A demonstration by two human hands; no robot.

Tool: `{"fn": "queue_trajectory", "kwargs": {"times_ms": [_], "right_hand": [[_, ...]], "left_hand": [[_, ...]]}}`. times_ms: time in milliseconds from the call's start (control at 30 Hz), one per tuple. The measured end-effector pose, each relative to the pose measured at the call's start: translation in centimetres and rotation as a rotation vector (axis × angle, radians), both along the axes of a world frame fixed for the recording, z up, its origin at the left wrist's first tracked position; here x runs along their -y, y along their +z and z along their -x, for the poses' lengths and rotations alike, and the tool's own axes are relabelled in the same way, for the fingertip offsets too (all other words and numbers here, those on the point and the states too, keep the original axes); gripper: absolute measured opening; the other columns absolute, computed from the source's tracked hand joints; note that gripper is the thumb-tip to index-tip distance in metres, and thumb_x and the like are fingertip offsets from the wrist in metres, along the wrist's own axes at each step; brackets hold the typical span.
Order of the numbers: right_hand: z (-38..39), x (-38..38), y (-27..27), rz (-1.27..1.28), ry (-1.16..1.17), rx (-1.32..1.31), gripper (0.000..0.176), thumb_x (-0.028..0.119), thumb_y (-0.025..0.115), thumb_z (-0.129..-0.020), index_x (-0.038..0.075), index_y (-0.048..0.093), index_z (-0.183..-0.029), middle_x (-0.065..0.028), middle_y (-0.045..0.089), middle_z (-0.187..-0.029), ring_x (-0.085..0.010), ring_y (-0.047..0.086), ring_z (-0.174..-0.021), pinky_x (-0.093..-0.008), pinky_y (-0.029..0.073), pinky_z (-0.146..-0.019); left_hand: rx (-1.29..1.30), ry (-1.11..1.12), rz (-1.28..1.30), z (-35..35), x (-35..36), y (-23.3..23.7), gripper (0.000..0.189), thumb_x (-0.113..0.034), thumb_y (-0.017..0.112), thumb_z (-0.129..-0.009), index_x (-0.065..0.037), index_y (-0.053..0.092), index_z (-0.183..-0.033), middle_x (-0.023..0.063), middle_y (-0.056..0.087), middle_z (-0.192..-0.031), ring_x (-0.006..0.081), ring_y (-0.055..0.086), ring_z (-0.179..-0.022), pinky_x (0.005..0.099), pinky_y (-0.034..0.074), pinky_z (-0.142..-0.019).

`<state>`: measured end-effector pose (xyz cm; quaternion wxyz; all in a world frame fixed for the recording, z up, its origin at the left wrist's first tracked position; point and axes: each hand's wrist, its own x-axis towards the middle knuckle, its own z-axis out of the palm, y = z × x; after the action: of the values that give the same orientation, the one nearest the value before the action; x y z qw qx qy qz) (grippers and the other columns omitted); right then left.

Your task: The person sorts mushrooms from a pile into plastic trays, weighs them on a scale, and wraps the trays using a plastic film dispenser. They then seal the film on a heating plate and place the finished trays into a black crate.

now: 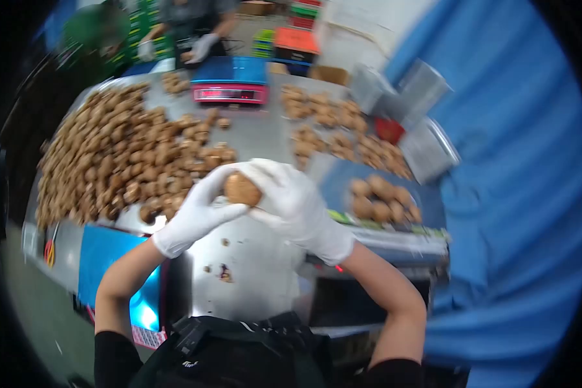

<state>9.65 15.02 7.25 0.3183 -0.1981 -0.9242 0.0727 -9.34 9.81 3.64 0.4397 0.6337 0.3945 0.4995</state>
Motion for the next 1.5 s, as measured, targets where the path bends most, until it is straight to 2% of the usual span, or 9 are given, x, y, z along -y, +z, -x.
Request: {"fn": "queue_trajectory", "kwargs": {"times_ms": [100,300,367,433,567,800,1000,1267,1500], "right_hand": [[-4.4,1.5,-1.2,0.114,-0.083,-0.052,0.057,0.015,0.074,-0.067,0.006,0.054,-0.120,-0.0145,0.054,-0.114,-0.0320,0.054,-0.103,-0.0395,0.044,-0.089],[-14.4,2.9,-1.6,0.211,-0.265,-0.163,0.056,0.012,0.076,-0.068,0.006,0.054,-0.120,-0.0131,0.054,-0.112,-0.0273,0.056,-0.101,-0.0343,0.046,-0.088],[-19.6,1.9,-2.5,0.232,-0.391,-0.209,0.056,0.013,0.076,-0.070,0.005,0.053,-0.121,-0.0108,0.054,-0.113,-0.0230,0.057,-0.102,-0.0330,0.046,-0.089],[-24.5,0.8,-3.0,0.316,-0.543,-0.291,0.054,0.013,0.075,-0.073,0.004,0.053,-0.121,-0.0093,0.054,-0.114,-0.0207,0.057,-0.102,-0.0319,0.047,-0.088],[-32.3,-2.4,-6.1,0.370,-0.598,-0.391,0.048,0.012,0.073,-0.077,0.002,0.053,-0.120,-0.0089,0.053,-0.113,-0.0183,0.058,-0.098,-0.0290,0.049,-0.083],[-36.4,-7.8,-8.4,0.434,-0.598,-0.410,0.044,0.013,0.074,-0.075,0.003,0.057,-0.115,-0.0098,0.056,-0.105,-0.0187,0.057,-0.091,-0.0293,0.047,-0.079],[-37.1,-9.5,-9.1,0.448,-0.575,-0.333,0.046,0.019,0.075,-0.074,0.003,0.057,-0.114,-0.0122,0.058,-0.103,-0.0228,0.057,-0.093,-0.0325,0.047,-0.082],[-35.7,-8.4,-9.1,0.378,-0.516,-0.179,0.047,0.019,0.075,-0.072,0.005,0.057,-0.114,-0.0132,0.058,-0.106,-0.0293,0.056,-0.100,-0.0367,0.045,-0.087],[-34.9,-7.7,-9.4,0.233,-0.542,-0.061,0.048,0.021,0.075,-0.071,0.007,0.058,-0.113,-0.0124,0.058,-0.106,-0.0309,0.051,-0.105,-0.0390,0.041,-0.093]], "left_hand": [[0.134,-0.144,0.208,-4.3,0.6,0.2,0.058,-0.017,0.069,-0.081,-0.001,0.042,-0.129,0.0084,0.054,-0.118,0.0155,0.052,-0.109,0.0299,0.041,-0.095],[-0.192,-0.110,0.090,-11.4,-0.2,0.3,0.064,-0.025,0.069,-0.083,-0.005,0.037,-0.135,0.0096,0.055,-0.121,0.0176,0.052,-0.107,0.0321,0.042,-0.093],[-0.178,-0.065,-0.013,-13.6,-1.9,-1.4,0.059,-0.026,0.067,-0.083,-0.008,0.041,-0.132,0.0121,0.055,-0.122,0.0239,0.054,-0.109,0.0351,0.043,-0.093],[-0.526,0.033,-0.226,-15.9,-3.4,-1.2,0.052,-0.022,0.066,-0.082,-0.011,0.046,-0.129,0.0107,0.052,-0.126,0.0263,0.050,-0.117,0.0352,0.042,-0.095],[-0.688,-0.011,-0.494,-22.7,-7.5,-1.5,0.048,-0.026,0.068,-0.079,-0.010,0.052,-0.122,0.0133,0.052,-0.124,0.0311,0.050,-0.116,0.0391,0.041,-0.097],[-0.925,0.000,-0.542,-34.3,-13.6,-2.8,0.048,-0.033,0.070,-0.074,-0.010,0.057,-0.114,0.0190,0.047,-0.128,0.0357,0.040,-0.125,0.0437,0.034,-0.102],[-1.009,-0.121,-0.508,-33.0,-15.0,-2.9,0.036,-0.030,0.073,-0.072,-0.009,0.062,-0.100,0.0186,0.042,-0.135,0.0348,0.030,-0.133,0.0431,0.026,-0.109],[-0.941,-0.036,-0.435,-25.6,-13.8,-1.3,0.041,-0.025,0.073,-0.074,-0.011,0.059,-0.109,0.0160,0.041,-0.137,0.0356,0.032,-0.132,0.0423,0.029,-0.108],[-0.991,-0.037,-0.533,-27.7,-12.3,-3.5,0.044,-0.029,0.074,-0.071,-0.013,0.059,-0.109,0.0157,0.041,-0.133,0.0358,0.031,-0.131,0.0450,0.029,-0.107]]}}
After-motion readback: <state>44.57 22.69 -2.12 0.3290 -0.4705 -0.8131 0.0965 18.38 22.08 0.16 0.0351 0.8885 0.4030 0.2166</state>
